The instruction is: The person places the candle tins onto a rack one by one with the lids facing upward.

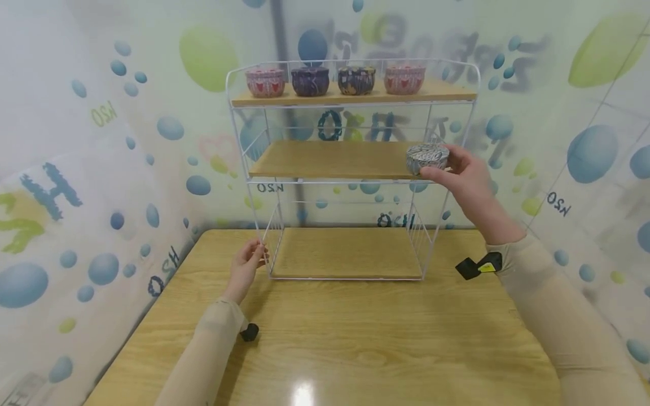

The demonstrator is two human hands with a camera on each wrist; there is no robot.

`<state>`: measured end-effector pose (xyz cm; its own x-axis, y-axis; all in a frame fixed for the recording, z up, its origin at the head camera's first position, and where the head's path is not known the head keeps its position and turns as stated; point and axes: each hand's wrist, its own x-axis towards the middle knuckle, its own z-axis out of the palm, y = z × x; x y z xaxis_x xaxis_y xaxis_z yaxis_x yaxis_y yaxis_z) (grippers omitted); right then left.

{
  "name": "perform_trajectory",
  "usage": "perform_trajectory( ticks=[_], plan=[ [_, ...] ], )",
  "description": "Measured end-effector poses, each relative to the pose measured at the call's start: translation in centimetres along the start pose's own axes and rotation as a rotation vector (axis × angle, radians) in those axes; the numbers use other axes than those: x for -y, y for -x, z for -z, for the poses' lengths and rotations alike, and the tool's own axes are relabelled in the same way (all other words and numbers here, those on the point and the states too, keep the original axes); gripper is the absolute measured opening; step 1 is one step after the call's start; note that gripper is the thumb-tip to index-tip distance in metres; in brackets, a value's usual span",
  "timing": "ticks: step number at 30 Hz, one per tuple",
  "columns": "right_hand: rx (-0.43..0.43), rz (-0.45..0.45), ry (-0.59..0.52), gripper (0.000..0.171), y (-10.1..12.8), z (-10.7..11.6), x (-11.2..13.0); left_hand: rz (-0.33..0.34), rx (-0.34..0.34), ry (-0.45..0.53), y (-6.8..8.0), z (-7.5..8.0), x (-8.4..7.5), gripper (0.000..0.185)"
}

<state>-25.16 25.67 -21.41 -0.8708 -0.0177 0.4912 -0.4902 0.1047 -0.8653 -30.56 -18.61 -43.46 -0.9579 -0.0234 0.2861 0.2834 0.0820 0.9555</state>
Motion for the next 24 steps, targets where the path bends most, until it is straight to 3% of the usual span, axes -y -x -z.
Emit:
perform_trajectory(
  ticks=[7, 15, 19, 24],
  plan=[
    [-0.056, 0.098, -0.015, 0.046, -1.4, 0.9, 1.8, -0.029, -0.003, -0.011, 0.1, 0.0, 0.3, 0.022],
    [-0.149, 0.151, -0.01, 0.043, -2.6, 2.0, 3.7, -0.033, -0.003, 0.002, -0.2, 0.0, 0.4, 0.029],
    [-0.173, 0.135, -0.029, 0.049, -3.1, 2.4, 4.5, -0.026, -0.006, -0.003, -0.1, 0.2, 0.6, 0.03],
    [-0.21, 0.13, 0.127, 0.06, -3.6, 3.0, 5.9, -0.025, 0.009, -0.001, -0.1, 0.2, 0.3, 0.025]
  ],
)
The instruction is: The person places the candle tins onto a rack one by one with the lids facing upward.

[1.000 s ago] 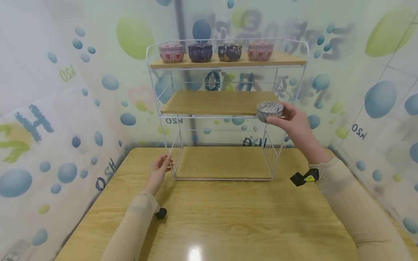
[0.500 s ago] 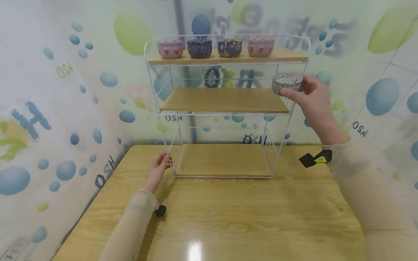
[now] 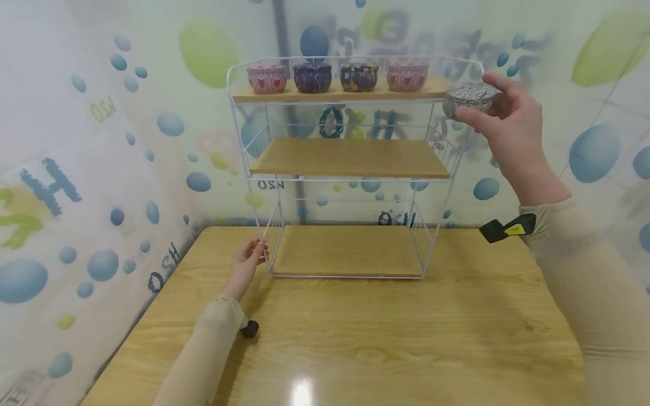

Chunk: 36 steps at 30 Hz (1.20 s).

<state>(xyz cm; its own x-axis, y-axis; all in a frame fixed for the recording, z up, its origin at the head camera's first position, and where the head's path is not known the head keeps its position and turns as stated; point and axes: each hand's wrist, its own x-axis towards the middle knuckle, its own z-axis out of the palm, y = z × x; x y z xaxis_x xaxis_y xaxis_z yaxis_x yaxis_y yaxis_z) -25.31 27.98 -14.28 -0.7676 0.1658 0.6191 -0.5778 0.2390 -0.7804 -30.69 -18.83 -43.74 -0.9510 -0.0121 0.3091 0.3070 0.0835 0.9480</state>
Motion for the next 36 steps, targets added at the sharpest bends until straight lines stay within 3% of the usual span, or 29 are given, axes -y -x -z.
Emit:
perform_trajectory(
  ticks=[2, 7, 13, 20, 24, 32, 36],
  plan=[
    [-0.011, 0.023, 0.07, 0.06, -0.2, 0.1, 0.2, 0.0, -0.002, 0.012, 0.1, -0.1, 0.0, 0.025],
    [-0.019, 0.056, 0.109, 0.055, -0.8, 0.2, 0.8, -0.014, -0.015, 0.023, 0.0, -0.3, 0.0, 0.028],
    [-0.033, 0.016, 0.11, 0.055, -1.5, 0.4, 1.3, -0.011, -0.001, 0.026, -0.1, -0.1, 0.0, 0.027],
    [-0.049, 0.033, 0.158, 0.054, -2.3, 0.1, 1.7, 0.017, 0.016, 0.035, 0.4, -0.3, -1.5, 0.021],
    [-0.055, 0.036, 0.219, 0.056, -2.6, -0.3, 2.0, 0.013, 0.006, 0.028, 0.1, 0.0, 0.0, 0.017],
    [-0.07, 0.019, 0.259, 0.058, -3.6, -0.9, 2.0, -0.016, -0.01, 0.012, 0.2, -0.1, 0.1, 0.031],
    [-0.069, 0.005, 0.279, 0.059, -3.9, -0.9, 2.0, -0.022, 0.001, 0.007, 0.1, -0.1, 0.2, 0.029]
  ],
)
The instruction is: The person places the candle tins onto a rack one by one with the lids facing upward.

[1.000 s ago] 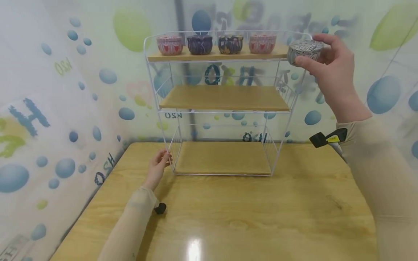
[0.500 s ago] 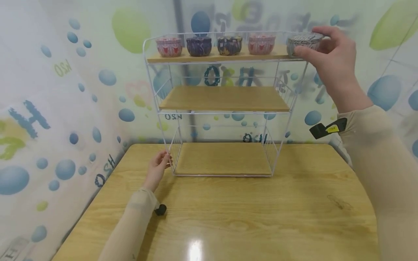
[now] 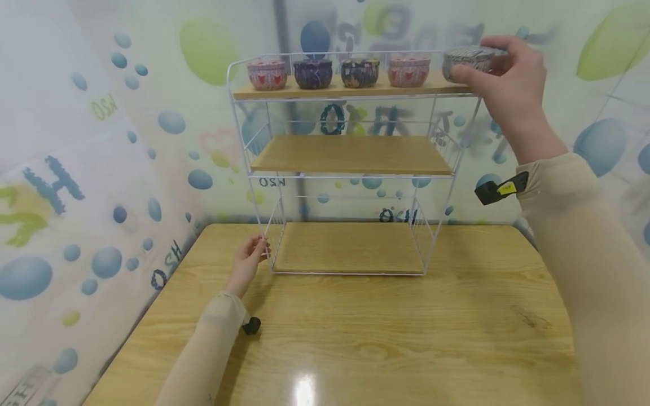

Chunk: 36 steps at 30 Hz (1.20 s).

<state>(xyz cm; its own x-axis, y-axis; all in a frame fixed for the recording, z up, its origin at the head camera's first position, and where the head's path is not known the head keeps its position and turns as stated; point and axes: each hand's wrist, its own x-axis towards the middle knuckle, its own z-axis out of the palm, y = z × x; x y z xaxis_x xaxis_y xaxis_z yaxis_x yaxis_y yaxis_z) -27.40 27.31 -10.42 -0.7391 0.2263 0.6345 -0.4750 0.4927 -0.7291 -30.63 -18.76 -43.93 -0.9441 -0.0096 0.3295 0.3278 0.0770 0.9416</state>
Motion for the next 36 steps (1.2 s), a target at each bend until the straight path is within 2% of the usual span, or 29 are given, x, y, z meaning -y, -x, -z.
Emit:
perform_trajectory(
  ticks=[7, 12, 17, 22, 28, 36],
  plan=[
    [0.011, 0.057, 0.192, 0.063, -0.3, 0.2, -0.4, 0.039, 0.016, -0.018, 0.1, -0.1, -0.1, 0.036],
    [0.027, 0.044, 0.273, 0.068, -0.8, 0.0, -0.2, 0.064, 0.007, -0.004, -0.1, 0.0, -0.2, 0.034],
    [0.064, 0.037, 0.362, 0.074, -1.2, -0.5, 0.0, 0.059, -0.002, 0.011, -0.1, 0.0, -0.3, 0.029],
    [0.081, 0.052, 0.447, 0.077, -1.4, -1.0, -0.1, 0.037, -0.012, 0.014, -0.1, 0.0, -0.1, 0.033],
    [0.087, 0.072, 0.505, 0.078, -1.3, -1.2, 0.0, 0.007, -0.014, 0.008, 0.0, 0.0, 0.1, 0.035],
    [0.056, 0.089, 0.526, 0.073, -1.2, -1.2, 0.3, -0.007, -0.009, 0.02, -0.1, 0.0, -0.1, 0.039]
  ],
)
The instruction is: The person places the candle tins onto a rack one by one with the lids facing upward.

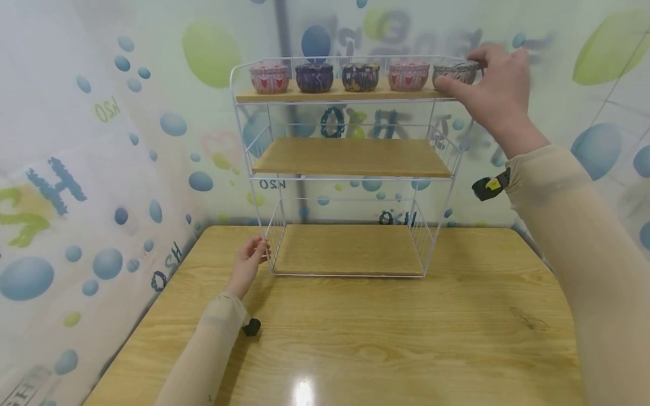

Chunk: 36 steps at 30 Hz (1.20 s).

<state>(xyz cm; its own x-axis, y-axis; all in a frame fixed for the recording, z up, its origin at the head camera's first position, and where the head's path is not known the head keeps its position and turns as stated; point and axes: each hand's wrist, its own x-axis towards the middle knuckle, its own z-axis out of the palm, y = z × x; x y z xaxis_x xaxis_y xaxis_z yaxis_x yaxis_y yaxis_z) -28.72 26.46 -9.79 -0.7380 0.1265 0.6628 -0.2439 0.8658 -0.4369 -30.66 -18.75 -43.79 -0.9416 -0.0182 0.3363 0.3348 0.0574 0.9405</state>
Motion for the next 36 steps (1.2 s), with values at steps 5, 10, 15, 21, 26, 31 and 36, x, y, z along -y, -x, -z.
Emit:
perform_trajectory(
  ticks=[5, 10, 15, 21, 26, 31, 36],
  plan=[
    [-0.035, 0.077, 0.032, 0.069, -0.3, -0.1, -0.1, -0.006, 0.003, -0.006, 0.0, 0.0, 0.1, 0.036],
    [-0.031, 0.087, 0.067, 0.071, -0.5, -0.2, -0.3, 0.004, 0.005, -0.003, 0.3, -0.2, -1.0, 0.033],
    [-0.014, 0.055, 0.048, 0.073, -0.5, -0.5, -0.5, 0.023, 0.01, -0.032, 1.1, -0.6, -2.9, 0.029],
    [-0.015, 0.03, -0.004, 0.074, -0.3, -1.0, -0.7, 0.036, -0.007, -0.039, 0.8, -0.6, -2.2, 0.028],
    [-0.043, 0.012, -0.073, 0.073, -0.1, -1.7, -0.8, 0.065, -0.051, -0.022, 0.4, -0.3, -0.5, 0.031],
    [-0.059, -0.021, -0.103, 0.074, -0.2, -2.0, -1.0, 0.051, -0.079, -0.027, 0.3, -0.5, -0.1, 0.034],
    [-0.061, -0.031, -0.106, 0.073, -0.3, -2.0, -0.9, 0.046, -0.105, -0.044, 0.4, -0.8, -0.4, 0.032]
  ],
)
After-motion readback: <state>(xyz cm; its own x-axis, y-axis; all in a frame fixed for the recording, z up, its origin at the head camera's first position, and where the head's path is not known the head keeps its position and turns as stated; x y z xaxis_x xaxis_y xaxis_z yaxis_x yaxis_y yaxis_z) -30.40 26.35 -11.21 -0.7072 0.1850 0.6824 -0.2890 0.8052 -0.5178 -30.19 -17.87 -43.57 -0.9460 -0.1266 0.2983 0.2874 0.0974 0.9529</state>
